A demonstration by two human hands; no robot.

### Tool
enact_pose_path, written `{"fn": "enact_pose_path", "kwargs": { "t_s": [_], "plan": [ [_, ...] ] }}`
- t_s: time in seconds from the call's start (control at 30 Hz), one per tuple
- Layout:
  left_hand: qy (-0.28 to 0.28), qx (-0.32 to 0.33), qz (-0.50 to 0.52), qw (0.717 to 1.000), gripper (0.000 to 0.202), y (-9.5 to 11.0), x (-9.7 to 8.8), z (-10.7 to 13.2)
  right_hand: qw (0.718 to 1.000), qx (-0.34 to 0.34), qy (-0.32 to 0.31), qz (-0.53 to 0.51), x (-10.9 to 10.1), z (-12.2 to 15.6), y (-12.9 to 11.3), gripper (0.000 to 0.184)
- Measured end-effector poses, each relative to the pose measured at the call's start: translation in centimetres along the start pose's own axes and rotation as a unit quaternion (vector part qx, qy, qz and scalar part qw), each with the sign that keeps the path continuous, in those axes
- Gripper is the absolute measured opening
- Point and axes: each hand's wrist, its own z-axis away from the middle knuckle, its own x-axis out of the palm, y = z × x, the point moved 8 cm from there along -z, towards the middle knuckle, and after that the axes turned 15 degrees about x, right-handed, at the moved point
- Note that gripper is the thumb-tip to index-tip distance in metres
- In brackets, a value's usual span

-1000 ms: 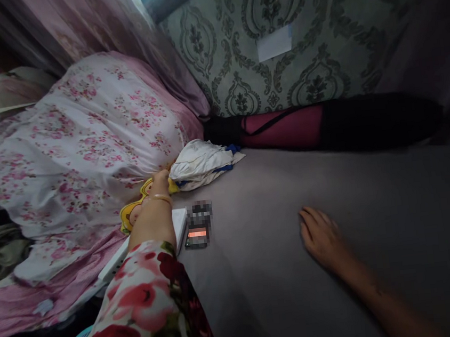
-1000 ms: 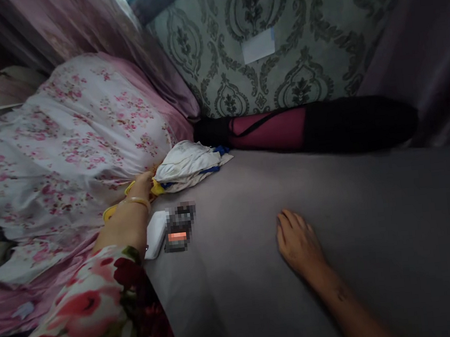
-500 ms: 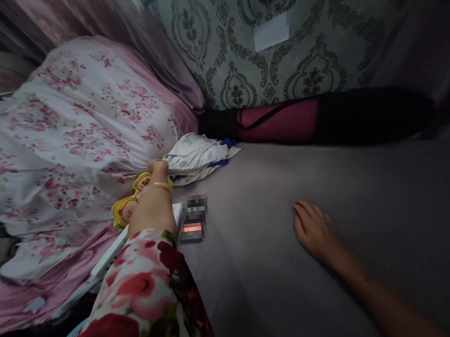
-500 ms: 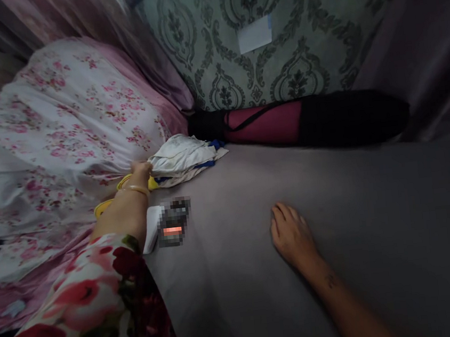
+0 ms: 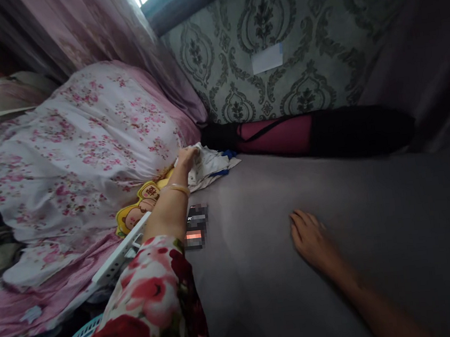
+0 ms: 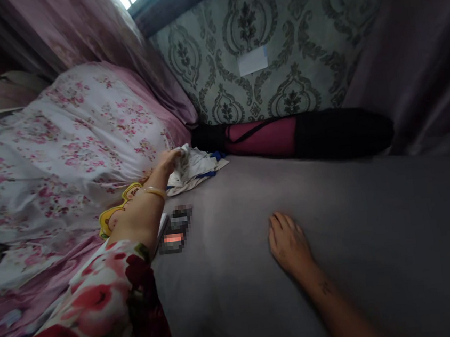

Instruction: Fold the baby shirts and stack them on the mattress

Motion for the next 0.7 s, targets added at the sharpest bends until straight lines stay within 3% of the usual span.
{"fn": "enact_pose_path", "kwargs": {
  "t_s": [0.1,0.2,0.3,0.4,0.6,0.7],
  "plan": [
    [-0.031,0.041,0.000,0.999,0.019,2.9,2.1,1.0,1.000,0.002,-0.004,-0.003,-0.3,0.0,-0.1,0.039],
    [-0.059,0.145,-0.044,0.987,0.030,7.0,4.0,2.4,1.000,0.003,-0.009,-0.013,-0.7,0.0,-0.3,0.041],
    [-0.100,0.298,-0.110,0.943,0.037,11.8,6.2,5.2,1.000,0.001,-0.019,-0.019,-0.9,0.1,-0.4,0.041],
    [-0.120,0.408,-0.155,0.892,0.041,15.9,7.5,9.3,1.000,0.005,-0.024,-0.019,-1.1,0.2,-0.3,0.041],
    [-0.164,0.523,-0.173,0.818,0.045,20.9,8.0,16.0,0.994,0.011,-0.031,-0.105,-1.9,0.2,0.3,0.039],
    [-0.184,0.568,-0.120,0.793,0.044,22.3,8.1,18.0,0.981,0.069,-0.027,-0.177,-3.0,-0.7,1.7,0.037]
  ]
}}
